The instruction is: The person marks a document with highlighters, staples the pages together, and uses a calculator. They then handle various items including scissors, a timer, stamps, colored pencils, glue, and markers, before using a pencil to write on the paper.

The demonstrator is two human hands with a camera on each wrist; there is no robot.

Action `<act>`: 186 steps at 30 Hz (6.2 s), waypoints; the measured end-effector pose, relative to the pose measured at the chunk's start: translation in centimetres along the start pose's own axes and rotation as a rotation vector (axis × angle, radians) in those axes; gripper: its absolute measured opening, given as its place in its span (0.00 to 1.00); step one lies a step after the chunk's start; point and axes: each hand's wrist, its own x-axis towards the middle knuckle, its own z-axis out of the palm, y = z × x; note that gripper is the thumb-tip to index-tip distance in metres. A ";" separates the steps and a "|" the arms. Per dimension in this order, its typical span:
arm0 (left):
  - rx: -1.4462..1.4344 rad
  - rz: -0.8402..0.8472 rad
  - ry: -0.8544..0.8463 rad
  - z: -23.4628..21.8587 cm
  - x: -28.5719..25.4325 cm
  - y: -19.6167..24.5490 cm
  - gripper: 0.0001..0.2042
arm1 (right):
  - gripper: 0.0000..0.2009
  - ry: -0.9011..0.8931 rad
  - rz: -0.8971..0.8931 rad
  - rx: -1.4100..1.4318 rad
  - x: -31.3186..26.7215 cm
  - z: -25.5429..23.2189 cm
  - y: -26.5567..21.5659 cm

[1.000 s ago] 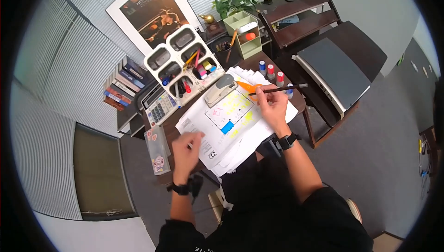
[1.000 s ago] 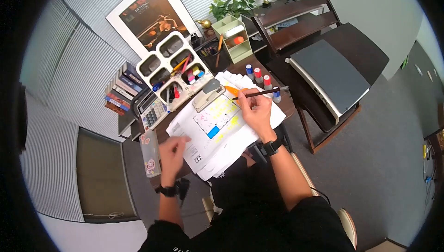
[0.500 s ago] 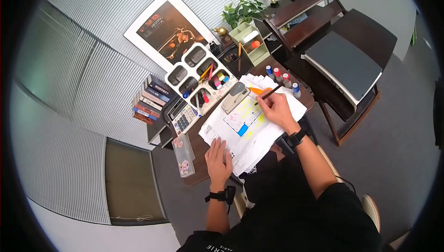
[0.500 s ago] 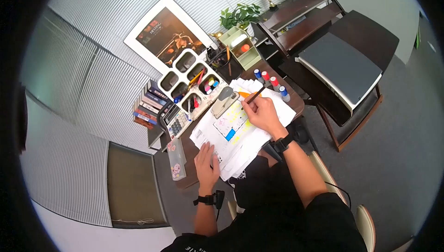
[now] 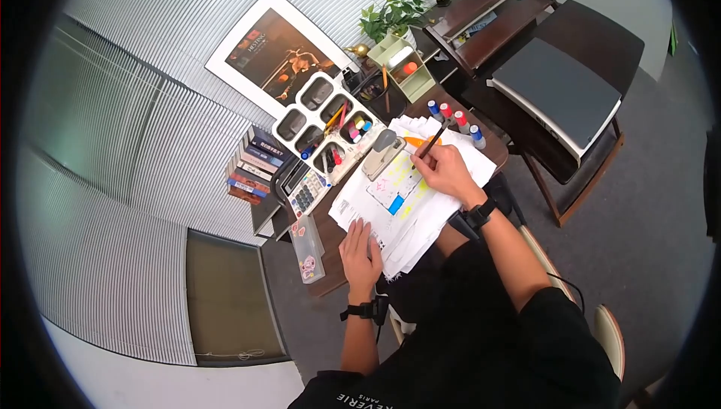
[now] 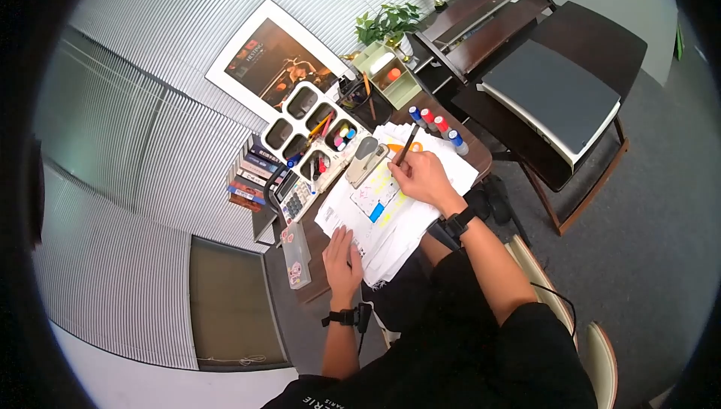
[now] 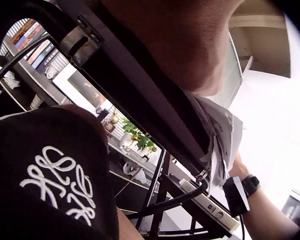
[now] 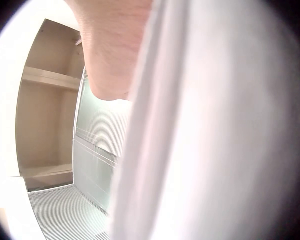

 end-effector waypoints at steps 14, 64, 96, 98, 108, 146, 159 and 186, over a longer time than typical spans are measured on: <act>-0.015 -0.004 0.010 -0.2 0.3 0.0 0.17 | 0.10 -0.061 0.050 -0.016 0.2 -0.2 -0.6; -0.104 -0.063 0.125 -0.9 0.2 -0.5 0.13 | 0.09 -0.041 -0.057 0.010 0.3 1.2 -0.2; -0.125 -0.117 0.085 -1.2 0.7 -0.5 0.15 | 0.10 -0.148 0.045 -0.046 0.4 1.1 0.6; -0.126 -0.112 0.059 -1.2 0.6 -0.5 0.15 | 0.10 -0.127 0.093 -0.013 0.4 1.3 0.1; -0.142 -0.099 0.052 -1.1 0.5 -0.9 0.15 | 0.08 -0.033 0.162 -0.012 0.4 1.7 -0.9; -0.152 -0.163 0.097 -1.7 0.7 -0.4 0.14 | 0.05 -0.530 0.206 0.200 -0.9 4.3 -1.0; -0.134 -0.165 0.096 -1.5 0.9 -0.3 0.13 | 0.03 -0.519 0.047 0.063 -0.8 4.9 -1.2; -0.115 -0.161 0.094 -1.4 0.9 -0.2 0.13 | 0.09 -0.294 0.117 0.214 -0.8 3.9 -1.5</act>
